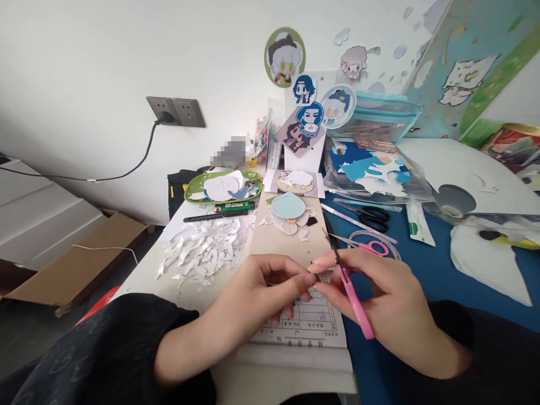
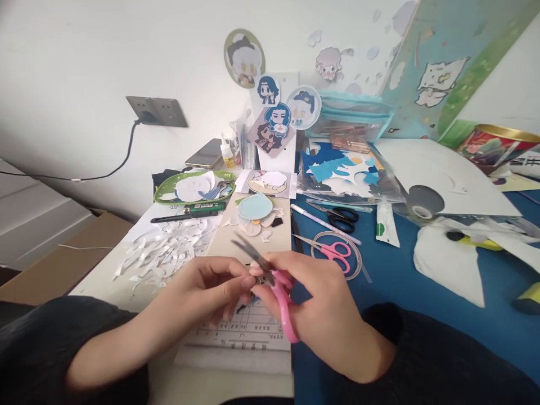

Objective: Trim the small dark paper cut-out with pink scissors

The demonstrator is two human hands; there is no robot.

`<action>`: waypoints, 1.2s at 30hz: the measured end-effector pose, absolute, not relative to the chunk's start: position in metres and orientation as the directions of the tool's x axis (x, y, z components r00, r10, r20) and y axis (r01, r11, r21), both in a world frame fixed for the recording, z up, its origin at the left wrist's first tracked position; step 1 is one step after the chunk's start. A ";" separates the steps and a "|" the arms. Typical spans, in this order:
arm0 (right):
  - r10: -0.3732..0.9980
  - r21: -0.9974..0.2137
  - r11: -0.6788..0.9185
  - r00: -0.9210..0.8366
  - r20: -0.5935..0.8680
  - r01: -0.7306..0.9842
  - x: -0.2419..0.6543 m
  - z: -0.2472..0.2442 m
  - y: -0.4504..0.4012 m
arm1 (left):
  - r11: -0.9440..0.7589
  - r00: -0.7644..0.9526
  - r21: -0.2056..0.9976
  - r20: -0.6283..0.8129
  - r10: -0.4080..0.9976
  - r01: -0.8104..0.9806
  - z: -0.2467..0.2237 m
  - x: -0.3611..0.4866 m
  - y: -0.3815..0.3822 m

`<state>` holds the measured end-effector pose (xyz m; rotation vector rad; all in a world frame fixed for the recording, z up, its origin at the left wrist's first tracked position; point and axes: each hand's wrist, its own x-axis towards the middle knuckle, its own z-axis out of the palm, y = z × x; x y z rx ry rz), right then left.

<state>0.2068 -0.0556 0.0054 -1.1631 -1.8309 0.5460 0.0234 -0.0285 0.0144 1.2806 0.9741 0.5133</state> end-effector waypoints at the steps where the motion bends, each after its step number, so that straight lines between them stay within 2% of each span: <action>1: 0.891 -0.754 0.443 -0.143 0.431 0.486 0.210 0.006 -0.054 | 0.229 0.518 0.957 -0.289 0.805 0.178 0.015 0.023 -0.028; 4: 0.931 -0.862 0.325 0.025 0.363 0.388 0.221 0.008 -0.048 | 0.055 0.441 0.986 -0.121 0.890 0.158 0.016 0.021 -0.024; 7: 0.954 -0.942 0.217 0.149 0.260 0.255 0.233 0.008 -0.041 | -0.210 0.416 0.934 0.076 0.906 0.287 0.017 0.018 -0.019; 10: 0.959 -0.958 0.210 0.148 0.240 0.195 0.240 0.004 -0.036 | -0.467 0.493 0.746 0.213 0.843 0.475 0.015 0.015 -0.016; 13: 0.963 -0.967 0.210 0.141 0.230 0.143 0.241 0.000 -0.033 | -0.661 0.610 0.568 0.319 0.725 0.489 0.010 0.015 -0.016; 15: 0.965 -0.970 0.209 0.136 0.225 0.122 0.241 0.000 -0.032 | -0.741 0.681 0.469 0.333 0.652 0.480 0.007 0.017 -0.017; 18: 0.968 -0.972 0.208 0.120 0.220 0.105 0.239 0.001 -0.032 | -0.788 0.743 0.349 0.285 0.605 0.508 0.001 0.020 -0.020; 21: 0.971 -0.974 0.210 0.098 0.218 0.089 0.239 0.002 -0.034 | -0.780 0.757 0.323 0.226 0.614 0.536 0.000 0.022 -0.024; 25: 0.974 -0.976 0.208 0.072 0.213 0.072 0.239 0.001 -0.034 | -0.770 0.780 0.437 0.209 0.589 0.464 0.005 0.021 -0.032; 28: 0.976 -0.977 0.202 0.066 0.207 0.070 0.239 0.000 -0.034 | -0.719 0.742 0.544 0.237 0.627 0.433 0.010 0.019 -0.036; 30: 0.976 -0.977 0.201 0.067 0.206 0.076 0.239 0.000 -0.033 | -0.708 0.703 0.550 0.277 0.655 0.443 0.011 0.020 -0.035; 32: 0.976 -0.976 0.201 0.064 0.206 0.085 0.239 0.000 -0.033 | -0.734 0.706 0.499 0.295 0.644 0.462 0.009 0.024 -0.032; 36: 0.978 -0.976 0.193 0.061 0.200 0.100 0.239 -0.001 -0.032 | -0.814 0.811 0.365 0.211 0.545 0.452 0.003 0.032 -0.026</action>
